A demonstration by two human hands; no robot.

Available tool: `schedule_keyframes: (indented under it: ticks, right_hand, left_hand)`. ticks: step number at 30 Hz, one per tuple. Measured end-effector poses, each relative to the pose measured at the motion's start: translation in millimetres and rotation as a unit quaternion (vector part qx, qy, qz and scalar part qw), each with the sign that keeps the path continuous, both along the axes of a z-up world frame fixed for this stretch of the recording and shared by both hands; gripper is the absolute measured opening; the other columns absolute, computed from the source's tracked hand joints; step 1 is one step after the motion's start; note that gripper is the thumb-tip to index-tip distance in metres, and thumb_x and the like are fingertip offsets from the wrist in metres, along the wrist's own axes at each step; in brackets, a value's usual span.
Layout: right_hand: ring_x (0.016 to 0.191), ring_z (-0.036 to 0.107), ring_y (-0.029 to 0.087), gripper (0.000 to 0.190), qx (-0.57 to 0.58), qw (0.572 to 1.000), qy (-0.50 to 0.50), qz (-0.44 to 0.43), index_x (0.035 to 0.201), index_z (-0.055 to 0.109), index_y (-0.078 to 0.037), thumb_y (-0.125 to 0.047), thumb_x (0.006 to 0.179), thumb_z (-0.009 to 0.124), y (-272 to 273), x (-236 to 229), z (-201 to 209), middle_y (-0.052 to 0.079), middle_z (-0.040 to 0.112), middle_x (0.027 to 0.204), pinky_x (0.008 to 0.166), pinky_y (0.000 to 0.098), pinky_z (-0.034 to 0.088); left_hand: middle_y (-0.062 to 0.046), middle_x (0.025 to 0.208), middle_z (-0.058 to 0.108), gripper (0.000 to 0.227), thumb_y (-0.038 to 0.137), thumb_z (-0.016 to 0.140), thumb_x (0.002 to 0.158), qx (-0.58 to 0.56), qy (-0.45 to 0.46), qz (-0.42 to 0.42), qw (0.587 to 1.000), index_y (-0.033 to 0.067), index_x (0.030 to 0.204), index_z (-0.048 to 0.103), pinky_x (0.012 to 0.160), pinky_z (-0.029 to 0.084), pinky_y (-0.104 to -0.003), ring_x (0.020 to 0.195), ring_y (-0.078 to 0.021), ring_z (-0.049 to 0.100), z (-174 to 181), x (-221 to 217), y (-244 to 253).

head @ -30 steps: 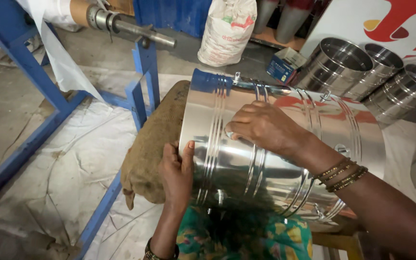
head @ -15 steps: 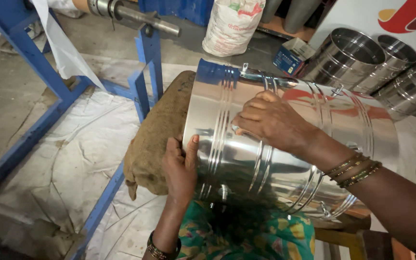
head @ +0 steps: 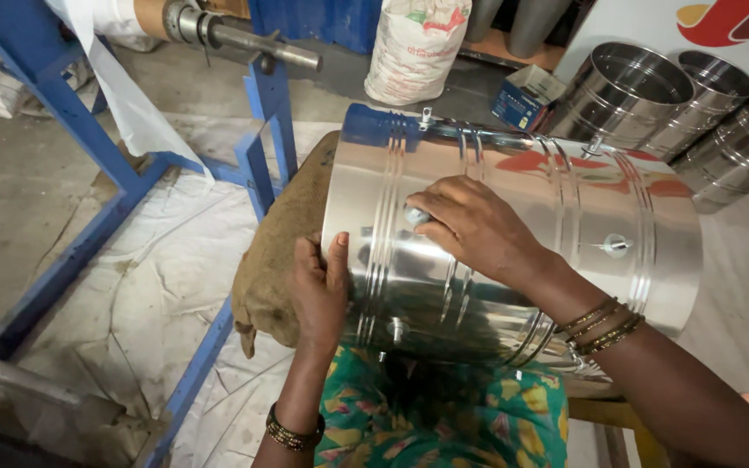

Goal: The person sits on the floor and assembles a large cylindrical stainless steel container by inserting and tightening small metal fasteners into pre-drilled holes along its sides. The person rotates the container to access different sections and continues securing the fasteners by hand.

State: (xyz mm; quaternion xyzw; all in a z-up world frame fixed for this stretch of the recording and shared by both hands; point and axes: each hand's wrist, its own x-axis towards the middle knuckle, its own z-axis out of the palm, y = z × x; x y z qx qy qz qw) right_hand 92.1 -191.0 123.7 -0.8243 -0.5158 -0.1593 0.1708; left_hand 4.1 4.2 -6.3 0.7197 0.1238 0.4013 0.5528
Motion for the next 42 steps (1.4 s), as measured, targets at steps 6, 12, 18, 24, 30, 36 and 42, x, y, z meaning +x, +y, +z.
schedule_keyframes:
  ticks: [6,12,18,24,30,36,42]
  right_hand:
    - [0.118,0.060,0.032,0.041,-0.002,0.999,0.034,-0.038,0.125,0.066,-0.006,-0.031,0.092,0.071,-2.6,-5.8,-0.4,0.014,0.066,0.121,0.101,0.0434,0.047]
    - [0.128,0.056,0.032,0.045,0.001,0.989,-0.014,-0.145,0.128,0.066,-0.008,-0.037,0.094,0.069,-45.7,19.8,-9.4,0.015,0.062,0.135,0.108,0.0491,0.043]
    - [0.142,0.035,0.040,0.052,0.082,0.904,0.101,-0.407,0.135,0.062,-0.008,-0.042,0.097,0.059,-147.7,92.9,-9.8,0.023,0.043,0.154,0.112,0.0542,0.027]
    - [0.131,0.051,0.046,0.067,0.067,0.851,0.095,-0.513,0.136,0.063,-0.004,-0.057,0.096,0.060,-209.5,119.8,-29.4,0.029,0.053,0.143,0.108,0.0505,0.041]
    - [0.107,0.066,0.043,0.064,0.052,0.803,0.121,-0.581,0.122,0.068,-0.002,-0.062,0.102,0.056,-209.2,112.5,-24.3,0.025,0.071,0.113,0.093,0.0502,0.049]
    - [0.105,0.068,0.036,0.056,0.105,0.774,0.164,-0.602,0.123,0.068,-0.008,-0.056,0.098,0.057,-203.5,93.1,-18.7,0.018,0.074,0.109,0.094,0.0475,0.050]
    - [0.094,0.070,0.032,0.045,0.219,0.802,0.043,-0.555,0.126,0.072,-0.006,-0.042,0.100,0.073,-216.4,67.2,-25.9,0.019,0.075,0.106,0.084,0.0427,0.053]
  left_hand:
    - [-0.002,0.076,0.055,0.025,0.024,0.065,0.104,-0.020,-0.034,-0.031,0.999,0.0016,0.098,0.058,0.059,0.043,-0.028,0.066,-0.0091,0.048,0.7,-0.8,-0.4]
    - [0.000,0.079,0.054,0.022,0.022,0.065,0.105,-0.053,-0.021,-0.046,0.997,0.0019,0.099,0.059,0.061,0.042,-0.025,0.070,-0.0068,0.046,-5.1,-1.5,1.5]
    - [0.005,0.077,0.053,0.021,0.022,0.065,0.105,-0.080,-0.041,-0.066,0.994,0.0025,0.100,0.058,0.057,0.037,-0.021,0.067,-0.0024,0.043,-10.9,2.2,3.1]
    - [0.005,0.069,0.050,0.022,0.025,0.066,0.103,-0.061,0.005,-0.025,0.998,0.0039,0.099,0.061,0.051,0.035,-0.023,0.059,-0.0026,0.040,-9.5,0.8,4.5]
    - [-0.002,0.077,0.056,0.024,0.025,0.070,0.107,0.211,-0.014,0.100,0.972,0.0051,0.097,0.062,0.062,0.041,-0.030,0.068,-0.0098,0.049,-6.2,-5.4,12.8]
    - [-0.003,0.074,0.059,0.025,0.026,0.066,0.105,0.015,0.027,0.020,0.999,0.0013,0.104,0.061,0.058,0.044,-0.027,0.063,-0.0076,0.051,-4.6,-12.3,9.6]
    - [-0.003,0.083,0.062,0.023,0.021,0.065,0.109,0.079,-0.010,0.038,0.996,-0.0014,0.106,0.059,0.066,0.045,-0.025,0.072,-0.0064,0.052,-16.1,-22.4,11.2]
